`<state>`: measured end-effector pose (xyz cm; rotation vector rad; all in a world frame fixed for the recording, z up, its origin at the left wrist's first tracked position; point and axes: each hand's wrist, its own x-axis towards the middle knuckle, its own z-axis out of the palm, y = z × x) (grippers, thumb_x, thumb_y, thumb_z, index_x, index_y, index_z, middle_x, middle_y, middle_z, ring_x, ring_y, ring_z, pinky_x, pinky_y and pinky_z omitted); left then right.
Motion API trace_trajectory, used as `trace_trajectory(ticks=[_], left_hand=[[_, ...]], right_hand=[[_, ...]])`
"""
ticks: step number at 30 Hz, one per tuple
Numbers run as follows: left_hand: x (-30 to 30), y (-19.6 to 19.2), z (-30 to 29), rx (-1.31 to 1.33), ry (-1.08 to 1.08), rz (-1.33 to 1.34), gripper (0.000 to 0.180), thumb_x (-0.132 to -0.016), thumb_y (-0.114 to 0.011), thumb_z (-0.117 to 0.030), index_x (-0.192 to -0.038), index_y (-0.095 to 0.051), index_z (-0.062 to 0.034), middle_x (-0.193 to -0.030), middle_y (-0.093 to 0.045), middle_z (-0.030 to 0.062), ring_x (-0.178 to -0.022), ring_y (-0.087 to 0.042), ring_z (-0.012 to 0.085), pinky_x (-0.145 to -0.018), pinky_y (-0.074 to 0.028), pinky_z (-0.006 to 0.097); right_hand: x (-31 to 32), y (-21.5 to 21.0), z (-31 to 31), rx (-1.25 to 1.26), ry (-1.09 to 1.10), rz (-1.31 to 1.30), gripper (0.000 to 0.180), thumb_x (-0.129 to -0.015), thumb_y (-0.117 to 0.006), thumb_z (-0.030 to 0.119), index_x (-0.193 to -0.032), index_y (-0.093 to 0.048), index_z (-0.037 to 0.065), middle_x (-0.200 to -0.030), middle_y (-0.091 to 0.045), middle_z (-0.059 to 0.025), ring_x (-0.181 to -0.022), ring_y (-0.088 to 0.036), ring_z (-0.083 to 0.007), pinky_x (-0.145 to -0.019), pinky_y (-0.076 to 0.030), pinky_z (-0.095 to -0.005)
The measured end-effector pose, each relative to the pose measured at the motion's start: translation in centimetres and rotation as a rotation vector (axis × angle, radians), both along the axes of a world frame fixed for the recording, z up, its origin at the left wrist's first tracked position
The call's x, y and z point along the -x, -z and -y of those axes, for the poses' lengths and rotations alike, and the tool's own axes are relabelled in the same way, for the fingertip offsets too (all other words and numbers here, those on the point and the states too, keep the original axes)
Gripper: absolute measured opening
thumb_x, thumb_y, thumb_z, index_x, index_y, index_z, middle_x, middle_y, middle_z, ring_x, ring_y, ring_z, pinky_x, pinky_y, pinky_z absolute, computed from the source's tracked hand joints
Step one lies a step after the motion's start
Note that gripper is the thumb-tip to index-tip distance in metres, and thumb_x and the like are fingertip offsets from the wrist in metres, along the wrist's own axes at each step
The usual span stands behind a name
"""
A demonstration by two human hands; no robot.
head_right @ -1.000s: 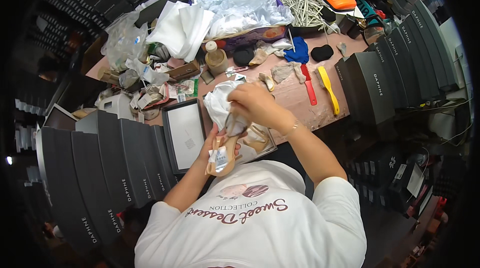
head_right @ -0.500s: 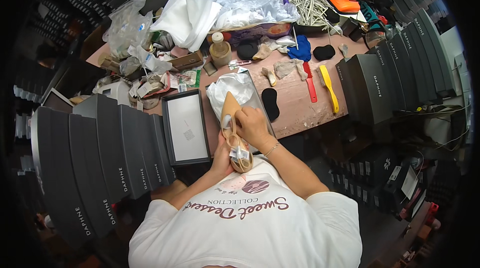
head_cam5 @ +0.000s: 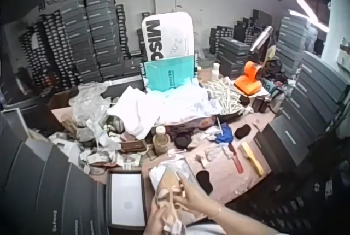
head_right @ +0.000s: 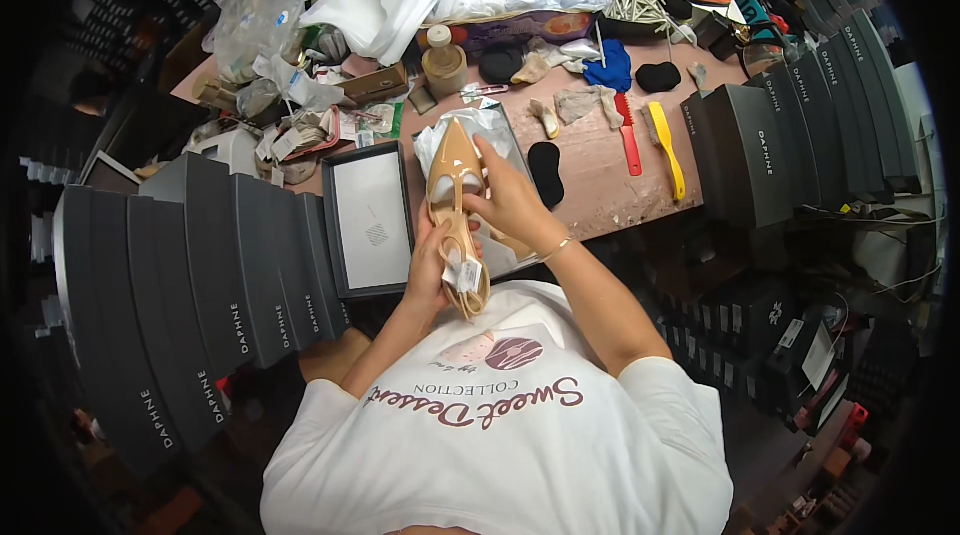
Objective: Inspecting and packing shoes into boxes with protective materials.
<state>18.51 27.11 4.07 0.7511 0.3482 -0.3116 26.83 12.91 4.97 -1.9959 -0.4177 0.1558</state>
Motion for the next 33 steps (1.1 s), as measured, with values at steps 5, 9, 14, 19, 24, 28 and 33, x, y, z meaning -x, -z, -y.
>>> trace_trajectory(ticks=[5,9,14,19,24,28,33], left_hand=[[-3.2,0.3,-1.0,-0.137,-0.180,0.167,0.049,-0.102,-0.035,-0.028,-0.146,-0.015,-0.0181,-0.108,-0.055,0.0135,-0.085,-0.061,0.0196,-0.072,-0.055,0.034],[-2.8,0.7,-0.8,-0.177,-0.179,0.137,0.048,-0.102,-0.034,-0.025,-0.145,-0.017,-0.0138,-0.118,-0.051,0.0132,-0.099,-0.057,0.0179,-0.074,-0.055,0.033],[-0.1,4.3,-1.6,-0.262,-0.266,0.004,0.044,-0.101,-0.037,-0.022,-0.142,-0.023,-0.0140,-0.109,-0.055,0.0147,-0.086,-0.061,0.0195,-0.070,-0.055,0.032],[-2.6,5.7,-6.9,-0.364,-0.405,-0.076,0.046,-0.099,-0.044,-0.018,-0.140,-0.024,-0.0139,-0.103,-0.058,0.0144,-0.084,-0.061,0.0234,-0.071,-0.054,0.038],[-3.6,6.2,-11.2,-0.445,-0.614,-0.197,0.047,-0.097,-0.048,-0.018,-0.140,-0.031,-0.0073,-0.122,-0.052,0.0162,-0.096,-0.060,0.0244,-0.083,-0.051,0.037],[-2.6,8.0,-11.0,-1.637,-0.182,0.324,0.050,-0.094,-0.053,-0.018,-0.138,-0.037,-0.0037,-0.137,-0.041,0.0196,-0.124,-0.043,0.0315,-0.102,-0.036,0.041],[-4.4,5.5,-2.1,-1.715,0.444,0.766,0.036,-0.084,-0.063,-0.018,-0.118,-0.058,-0.0064,-0.129,-0.049,0.0165,-0.128,-0.040,0.0356,-0.108,-0.023,0.053]], right_hand=[[2.8,-4.4,1.3,0.106,-0.315,-0.142,0.054,-0.070,-0.077,0.014,-0.118,-0.056,0.004,-0.102,-0.058,-0.0150,-0.088,-0.059,-0.0278,-0.074,-0.050,-0.0353],[4.8,-3.2,0.0,0.142,-0.250,0.132,0.033,-0.072,-0.072,0.009,-0.102,-0.060,0.004,-0.102,-0.056,-0.0135,-0.092,-0.057,-0.0325,-0.076,-0.048,-0.0377],[5.5,0.5,0.8,0.062,-0.210,-0.045,0.020,-0.073,-0.069,0.010,-0.082,-0.053,0.002,-0.079,-0.053,-0.0129,-0.071,-0.053,-0.0278,-0.064,-0.044,-0.0365],[0.2,5.9,1.2,-0.004,0.157,-0.148,0.019,-0.078,-0.066,0.011,-0.079,-0.051,0.000,-0.067,-0.052,-0.0164,-0.059,-0.051,-0.0310,-0.056,-0.042,-0.0381],[-4.0,8.8,3.3,0.294,0.104,0.153,0.025,-0.079,-0.069,0.019,-0.083,-0.056,-0.002,-0.085,-0.062,-0.0222,-0.075,-0.062,-0.0399,-0.064,-0.050,-0.0445],[0.0,8.9,3.6,0.662,-0.170,0.007,0.027,-0.082,-0.065,0.025,-0.085,-0.059,0.000,-0.087,-0.063,-0.0223,-0.076,-0.063,-0.0393,-0.066,-0.050,-0.0478],[4.4,12.7,3.6,0.514,-0.190,-0.081,0.022,-0.081,-0.064,0.020,-0.082,-0.058,-0.001,-0.076,-0.063,-0.0199,-0.073,-0.061,-0.0388,-0.065,-0.049,-0.0452]])
